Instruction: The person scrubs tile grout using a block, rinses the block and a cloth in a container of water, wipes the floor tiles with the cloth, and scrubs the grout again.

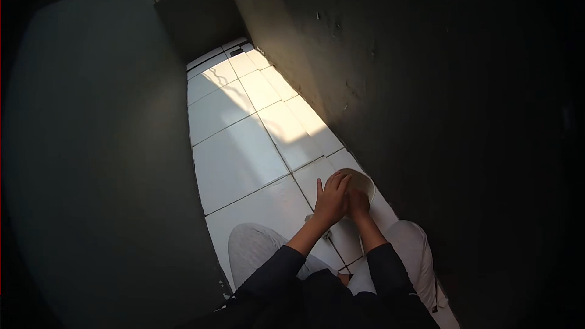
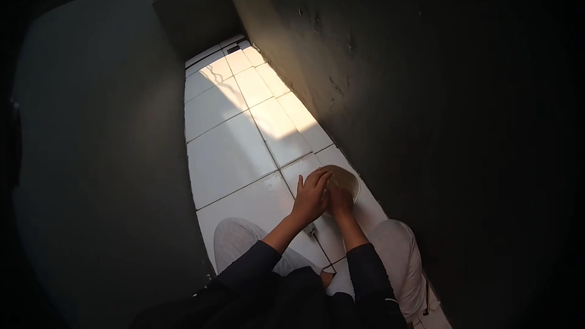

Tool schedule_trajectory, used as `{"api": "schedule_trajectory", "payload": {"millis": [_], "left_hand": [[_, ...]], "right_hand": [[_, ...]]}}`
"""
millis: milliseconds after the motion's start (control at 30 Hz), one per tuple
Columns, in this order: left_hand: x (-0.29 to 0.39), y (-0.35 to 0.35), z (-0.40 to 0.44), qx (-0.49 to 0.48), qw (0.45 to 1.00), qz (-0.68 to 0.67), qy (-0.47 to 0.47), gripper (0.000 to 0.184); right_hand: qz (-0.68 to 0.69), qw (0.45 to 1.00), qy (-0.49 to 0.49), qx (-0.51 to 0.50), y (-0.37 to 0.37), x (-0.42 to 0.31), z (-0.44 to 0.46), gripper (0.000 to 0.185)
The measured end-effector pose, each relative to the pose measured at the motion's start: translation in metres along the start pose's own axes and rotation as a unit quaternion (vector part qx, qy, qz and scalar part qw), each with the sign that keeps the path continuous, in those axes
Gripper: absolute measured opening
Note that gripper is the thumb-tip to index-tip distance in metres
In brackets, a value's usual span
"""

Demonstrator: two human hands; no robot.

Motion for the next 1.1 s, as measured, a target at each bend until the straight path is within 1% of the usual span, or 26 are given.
{"api": "schedule_trajectory", "payload": {"millis": [33,67,133,267,300,367,433,467,533,567,633,667,733,767,833,867,900,933,967,1000,1033,1067,1100], "left_hand": [[0.001,-0.001,0.001,-0.002,1.0,-0.001,0.002,0.056],[0.001,-0.002,0.001,-0.001,1.0,-0.001,0.004,0.056],[0.003,-0.003,0.002,0.005,1.0,0.001,0.012,0.055],[0.007,-0.008,0.003,0.011,1.0,0.0,0.011,0.054],[0.008,-0.01,0.002,0.01,1.0,-0.011,0.01,0.053],[0.008,-0.012,0.0,0.01,1.0,-0.02,0.009,0.051],[0.005,-0.016,-0.006,0.029,0.997,-0.066,-0.014,0.048],[0.003,-0.016,-0.009,0.032,0.997,-0.065,-0.014,0.048],[-0.001,-0.02,-0.015,0.044,0.995,-0.083,-0.032,0.045],[-0.002,-0.022,-0.018,0.047,0.995,-0.08,-0.034,0.045],[-0.005,-0.027,-0.026,0.032,0.997,-0.059,-0.04,0.045],[-0.007,-0.029,-0.029,0.035,0.997,-0.056,-0.041,0.045],[-0.01,-0.035,-0.035,0.039,0.997,-0.047,-0.051,0.045],[-0.011,-0.038,-0.037,0.044,0.997,-0.044,-0.052,0.045],[-0.013,-0.043,-0.041,0.043,0.996,-0.04,-0.067,0.046],[-0.014,-0.046,-0.044,0.05,0.996,-0.039,-0.069,0.046],[-0.016,-0.049,-0.047,0.056,0.995,-0.042,-0.074,0.046],[-0.018,-0.054,-0.048,0.063,0.994,-0.045,-0.079,0.046],[-0.02,-0.058,-0.049,0.071,0.993,-0.042,-0.082,0.046],[-0.022,-0.061,-0.051,0.076,0.992,-0.039,-0.091,0.045],[-0.025,-0.062,-0.054,0.08,0.991,-0.036,-0.102,0.044],[-0.029,-0.061,-0.058,0.086,0.99,-0.038,-0.107,0.044],[-0.035,-0.06,-0.06,0.099,0.989,-0.052,-0.097,0.044]], "right_hand": [[-0.02,1.0,-0.022,-0.007,0.004,0.003,0.001,0.018],[-0.02,1.0,-0.022,-0.006,0.009,0.005,0.002,0.018],[-0.008,0.999,-0.017,0.032,0.013,0.005,0.003,0.017],[-0.038,0.999,-0.037,0.002,0.014,0.006,0.003,0.023],[-0.044,0.998,-0.043,0.017,0.018,0.008,0.004,0.024],[-0.05,0.997,-0.049,0.033,0.005,0.0,0.002,0.025],[0.064,0.998,-0.017,0.023,-0.01,-0.006,-0.004,0.033],[0.064,0.997,-0.019,0.024,-0.006,-0.006,-0.002,0.033],[0.137,0.989,0.058,0.009,0.0,-0.005,0.001,0.042],[0.137,0.989,0.054,0.007,0.0,-0.005,0.001,0.042],[0.177,0.982,0.064,0.023,-0.002,-0.005,0.001,0.05],[0.178,0.982,0.06,0.023,-0.003,-0.006,0.0,0.05],[0.177,0.981,0.038,0.071,-0.007,-0.011,-0.002,0.049],[0.178,0.981,0.032,0.072,-0.01,-0.013,-0.003,0.049],[0.154,0.987,0.018,0.036,-0.016,-0.016,-0.005,0.039],[0.152,0.988,0.01,0.037,-0.012,-0.013,-0.005,0.039],[0.153,0.985,-0.04,0.069,-0.007,-0.01,-0.006,0.029],[0.154,0.978,-0.092,0.102,-0.008,-0.012,-0.006,0.023],[0.153,0.978,-0.1,0.102,-0.009,-0.012,-0.006,0.023],[0.18,0.972,-0.103,0.106,-0.009,-0.01,-0.007,0.025],[0.207,0.967,-0.103,0.108,-0.014,-0.013,-0.01,0.033],[0.223,0.954,-0.132,0.154,-0.017,-0.019,-0.011,0.037],[0.219,0.954,-0.137,0.15,-0.019,-0.026,-0.011,0.037]]}}
Point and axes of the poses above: each hand's wrist, its own z-axis towards the middle knuckle, its own y-axis out of the palm, x = y × z, the point moved 1 cm from there along z, towards the middle knuckle, and after that the axes turned 1 degree about z, right-handed, at the moved point
